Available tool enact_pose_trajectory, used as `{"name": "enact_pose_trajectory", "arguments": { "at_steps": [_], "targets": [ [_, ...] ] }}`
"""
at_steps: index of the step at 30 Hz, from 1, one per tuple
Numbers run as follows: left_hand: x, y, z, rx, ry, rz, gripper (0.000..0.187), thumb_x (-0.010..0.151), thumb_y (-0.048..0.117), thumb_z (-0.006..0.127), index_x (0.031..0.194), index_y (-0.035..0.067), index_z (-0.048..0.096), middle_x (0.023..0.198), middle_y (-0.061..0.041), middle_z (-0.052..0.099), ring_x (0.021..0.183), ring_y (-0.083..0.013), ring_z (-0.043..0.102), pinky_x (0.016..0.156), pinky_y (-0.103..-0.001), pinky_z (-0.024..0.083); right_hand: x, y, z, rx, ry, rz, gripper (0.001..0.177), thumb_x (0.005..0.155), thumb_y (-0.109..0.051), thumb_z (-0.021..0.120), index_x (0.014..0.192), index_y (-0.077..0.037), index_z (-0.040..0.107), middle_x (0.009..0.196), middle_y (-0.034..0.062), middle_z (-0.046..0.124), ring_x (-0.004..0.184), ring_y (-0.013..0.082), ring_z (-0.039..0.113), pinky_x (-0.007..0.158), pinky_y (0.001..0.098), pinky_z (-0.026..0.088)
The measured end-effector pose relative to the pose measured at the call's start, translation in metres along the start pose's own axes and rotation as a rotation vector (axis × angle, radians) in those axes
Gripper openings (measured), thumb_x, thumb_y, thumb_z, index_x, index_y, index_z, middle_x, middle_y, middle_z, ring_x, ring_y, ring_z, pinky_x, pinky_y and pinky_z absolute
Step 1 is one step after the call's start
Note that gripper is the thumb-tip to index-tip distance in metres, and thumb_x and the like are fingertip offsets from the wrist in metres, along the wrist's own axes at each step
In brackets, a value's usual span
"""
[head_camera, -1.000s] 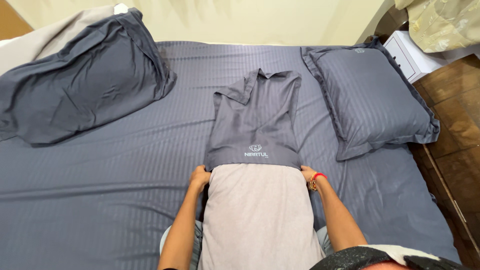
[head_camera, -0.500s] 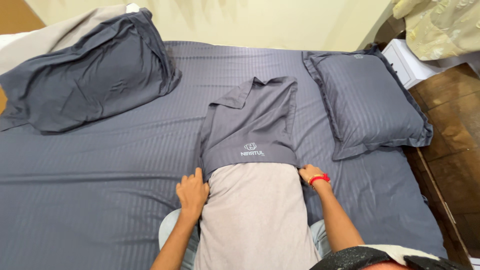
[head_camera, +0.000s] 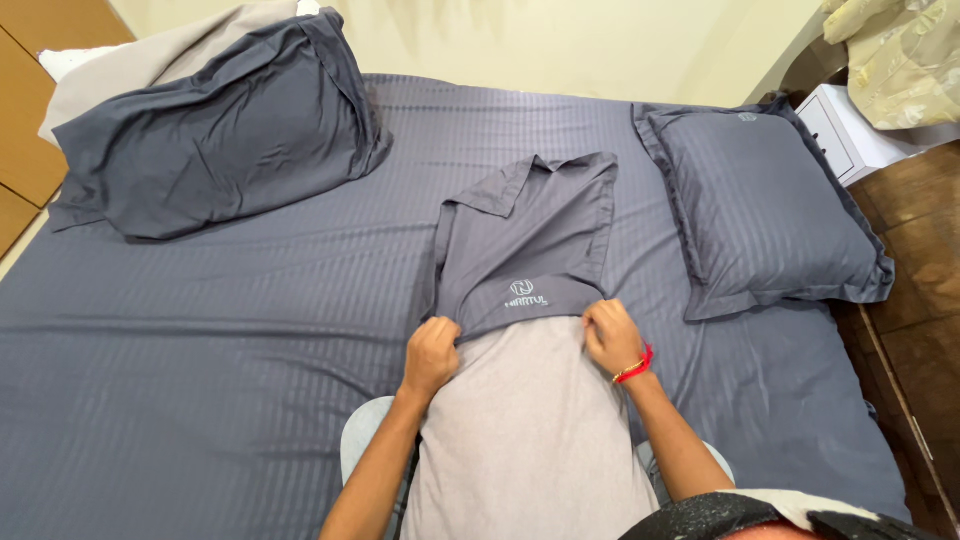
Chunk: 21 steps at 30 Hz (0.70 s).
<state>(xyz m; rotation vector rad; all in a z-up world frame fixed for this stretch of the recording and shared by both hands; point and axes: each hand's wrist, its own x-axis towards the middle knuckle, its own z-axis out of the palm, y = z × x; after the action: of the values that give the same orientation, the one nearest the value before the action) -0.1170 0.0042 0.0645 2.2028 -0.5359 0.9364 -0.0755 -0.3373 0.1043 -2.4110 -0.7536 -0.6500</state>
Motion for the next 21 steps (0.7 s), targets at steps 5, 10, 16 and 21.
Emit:
{"name": "enact_pose_trajectory", "arguments": {
  "at_steps": [5,10,16,21],
  "targets": [
    [0.006,0.014,0.003,-0.157,-0.087,-0.046,0.018,0.060,-0.004,0.051,0.078,0.001,0.052,0.077,-0.016,0.051,0.076,-0.0391,0.053,0.067,-0.049,0.043,0.024,-0.036,0.017,-0.017,0.010,-0.142,0.028,0.077,-0.014,0.073,0.102,-0.006,0.063,0.098,0.0111,0.063,0.093,0.0335,0.061,0.078,0.0441,0.049],
    [0.004,0.007,0.008,-0.097,-0.136,-0.061,0.020,0.066,-0.004,0.055,0.085,0.003,0.054,0.082,-0.014,0.052,0.081,-0.0357,0.057,0.070,-0.048,0.048,0.022,0.006,0.051,-0.328,-0.076,0.202,0.028,0.077,0.001,0.065,0.103,-0.008,0.060,0.103,0.0117,0.063,0.098,0.0342,0.062,0.082,0.0460,0.052],
    [-0.002,-0.023,0.031,0.250,-0.130,-0.251,0.033,0.066,-0.005,0.060,0.097,0.007,0.057,0.095,-0.014,0.057,0.090,-0.0382,0.060,0.070,-0.046,0.052,-0.017,0.095,0.050,-0.314,-0.156,0.685,0.036,0.082,-0.007,0.066,0.116,-0.004,0.056,0.113,0.0219,0.065,0.102,0.0461,0.061,0.086,0.0517,0.050],
    [-0.042,-0.086,0.066,0.171,-0.047,-0.921,0.040,0.073,-0.002,0.063,0.111,0.009,0.059,0.108,-0.019,0.062,0.099,-0.0430,0.060,0.086,-0.050,0.050,-0.037,0.126,0.082,0.171,-0.352,1.037,0.055,0.088,-0.013,0.062,0.142,-0.008,0.053,0.129,0.0294,0.064,0.124,0.0428,0.061,0.103,0.0445,0.047]
  ]
}}
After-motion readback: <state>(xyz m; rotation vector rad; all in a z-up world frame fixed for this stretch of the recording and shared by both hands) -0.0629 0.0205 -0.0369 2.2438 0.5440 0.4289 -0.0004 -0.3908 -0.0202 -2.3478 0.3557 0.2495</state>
